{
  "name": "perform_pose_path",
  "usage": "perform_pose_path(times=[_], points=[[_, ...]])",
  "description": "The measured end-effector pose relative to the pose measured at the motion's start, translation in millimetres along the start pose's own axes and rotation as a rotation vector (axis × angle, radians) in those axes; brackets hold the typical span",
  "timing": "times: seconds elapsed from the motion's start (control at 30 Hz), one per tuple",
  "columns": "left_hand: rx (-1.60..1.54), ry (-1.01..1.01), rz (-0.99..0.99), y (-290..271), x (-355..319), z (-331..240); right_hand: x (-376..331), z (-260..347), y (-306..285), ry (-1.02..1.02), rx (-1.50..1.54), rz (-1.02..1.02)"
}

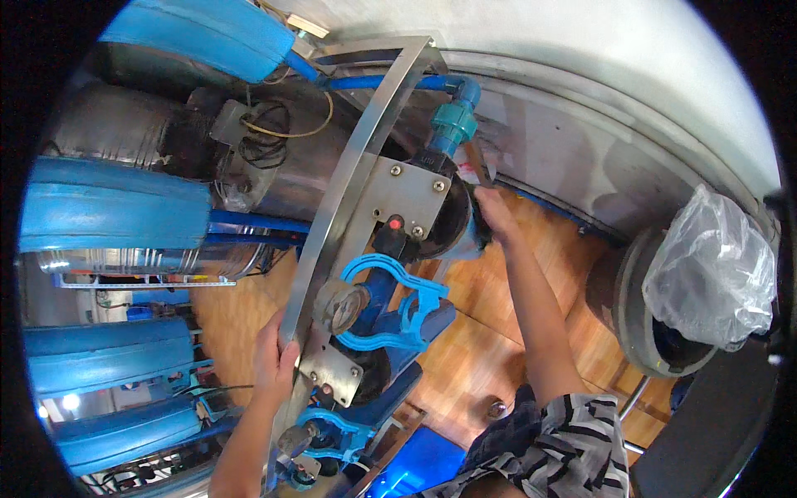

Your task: The person washes a green cloth under running water at a sink, then uses it to wipe the stainless steel panels, gauges, and blue filter housings of a water purification system. The person moves around the equipment, wiping multiple surfaces and components.

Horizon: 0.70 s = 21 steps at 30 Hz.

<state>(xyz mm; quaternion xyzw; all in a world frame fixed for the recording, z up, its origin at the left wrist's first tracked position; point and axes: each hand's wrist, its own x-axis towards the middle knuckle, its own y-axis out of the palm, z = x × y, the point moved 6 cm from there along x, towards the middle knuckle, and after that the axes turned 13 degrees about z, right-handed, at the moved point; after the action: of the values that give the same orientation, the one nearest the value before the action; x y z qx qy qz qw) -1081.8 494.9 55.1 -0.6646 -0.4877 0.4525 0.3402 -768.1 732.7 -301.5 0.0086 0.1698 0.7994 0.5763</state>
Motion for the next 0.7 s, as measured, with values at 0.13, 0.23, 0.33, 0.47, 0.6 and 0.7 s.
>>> perform_pose_path(times=[0.13, 0.23, 0.33, 0.47, 0.6, 0.7], points=[[-0.003, 0.032, -0.041, -1, 0, -5, 14, 32, 6, -0.186, 0.311, 0.314], [-0.002, -0.087, 0.01, -2, -2, -1, 32, -37, 4, -0.068, 0.176, 0.263], [0.02, -0.107, 0.016, -3, -5, 0, 23, -154, -4, 0.033, 0.61, -0.029], [0.033, -0.027, 0.015, -4, -2, -1, -8, -254, 31, 0.005, 1.289, -0.22], [0.021, -0.091, 0.04, -4, -4, 0, -9, -250, 65, 0.116, 1.494, -0.699], [-0.016, -0.07, 0.024, -3, -3, -4, -10, -187, 99, 0.162, 1.562, -0.634]])
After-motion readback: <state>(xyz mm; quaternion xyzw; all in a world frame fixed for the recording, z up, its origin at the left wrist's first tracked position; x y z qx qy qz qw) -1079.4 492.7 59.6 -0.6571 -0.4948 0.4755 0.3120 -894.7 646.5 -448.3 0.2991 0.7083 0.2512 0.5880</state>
